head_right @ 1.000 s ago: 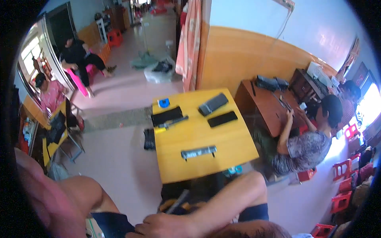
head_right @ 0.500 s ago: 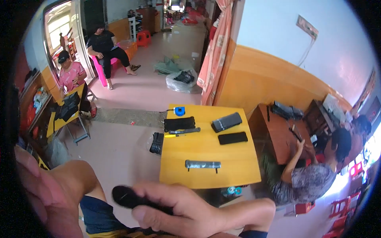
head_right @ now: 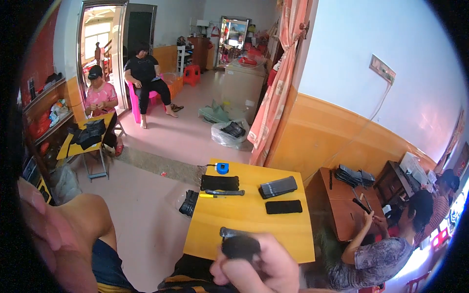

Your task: Assembling small plastic components by attaching straps with screws and a screwdriver.

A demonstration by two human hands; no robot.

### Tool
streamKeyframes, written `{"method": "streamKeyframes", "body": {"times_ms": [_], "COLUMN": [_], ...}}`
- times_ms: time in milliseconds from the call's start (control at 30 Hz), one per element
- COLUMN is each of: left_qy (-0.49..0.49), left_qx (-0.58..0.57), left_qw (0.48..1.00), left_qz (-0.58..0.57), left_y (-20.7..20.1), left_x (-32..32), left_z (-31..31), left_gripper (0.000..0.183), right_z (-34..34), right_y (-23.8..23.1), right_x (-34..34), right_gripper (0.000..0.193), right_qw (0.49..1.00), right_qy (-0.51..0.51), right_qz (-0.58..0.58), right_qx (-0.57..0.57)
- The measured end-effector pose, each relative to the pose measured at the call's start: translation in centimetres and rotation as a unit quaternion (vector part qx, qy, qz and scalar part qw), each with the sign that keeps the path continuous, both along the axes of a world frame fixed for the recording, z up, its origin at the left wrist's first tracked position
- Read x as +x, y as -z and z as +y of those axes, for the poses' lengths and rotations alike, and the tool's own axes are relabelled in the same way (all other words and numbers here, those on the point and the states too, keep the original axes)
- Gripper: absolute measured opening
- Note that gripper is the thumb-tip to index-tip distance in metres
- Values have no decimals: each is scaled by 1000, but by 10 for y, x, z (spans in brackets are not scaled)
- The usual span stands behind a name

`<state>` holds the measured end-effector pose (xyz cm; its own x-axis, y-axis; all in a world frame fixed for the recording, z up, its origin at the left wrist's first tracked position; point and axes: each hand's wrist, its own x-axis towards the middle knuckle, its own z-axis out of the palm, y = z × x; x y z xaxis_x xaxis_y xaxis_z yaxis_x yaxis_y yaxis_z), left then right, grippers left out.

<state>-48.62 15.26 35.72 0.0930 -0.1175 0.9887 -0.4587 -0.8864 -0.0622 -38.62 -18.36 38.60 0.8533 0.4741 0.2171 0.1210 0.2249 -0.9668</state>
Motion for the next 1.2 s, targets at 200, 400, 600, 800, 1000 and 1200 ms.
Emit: {"method": "streamKeyframes", "body": {"times_ms": [200, 400, 600, 800, 1000, 1200], "left_qy": [3, -16, -3, -4, 11, 42], "left_qx": [16, -113, -176, -204, -236, -239], "left_qw": [998, 993, 975, 962, 951, 949], "left_qz": [53, 7, 132, 179, 198, 200], "left_y": [8, 82, 99, 113, 125, 125], "left_x": [14, 20, 19, 24, 63, 87], "left_z": [-2, 25, 59, 73, 48, -39], "left_gripper": [51, 49, 47, 44, 42, 40], "right_z": [-35, -38, -13, -15, -8, -20], "right_y": [129, 312, 347, 357, 374, 386], "right_x": [73, 97, 98, 112, 112, 108], "right_gripper": [29, 25, 26, 26, 27, 26], "right_qw": [879, 818, 884, 896, 902, 912], "right_qy": [100, 141, 107, 103, 119, 139], "right_qz": [-318, -339, -246, -251, -243, -190], "right_qx": [-341, -443, -382, -351, -336, -337]}}
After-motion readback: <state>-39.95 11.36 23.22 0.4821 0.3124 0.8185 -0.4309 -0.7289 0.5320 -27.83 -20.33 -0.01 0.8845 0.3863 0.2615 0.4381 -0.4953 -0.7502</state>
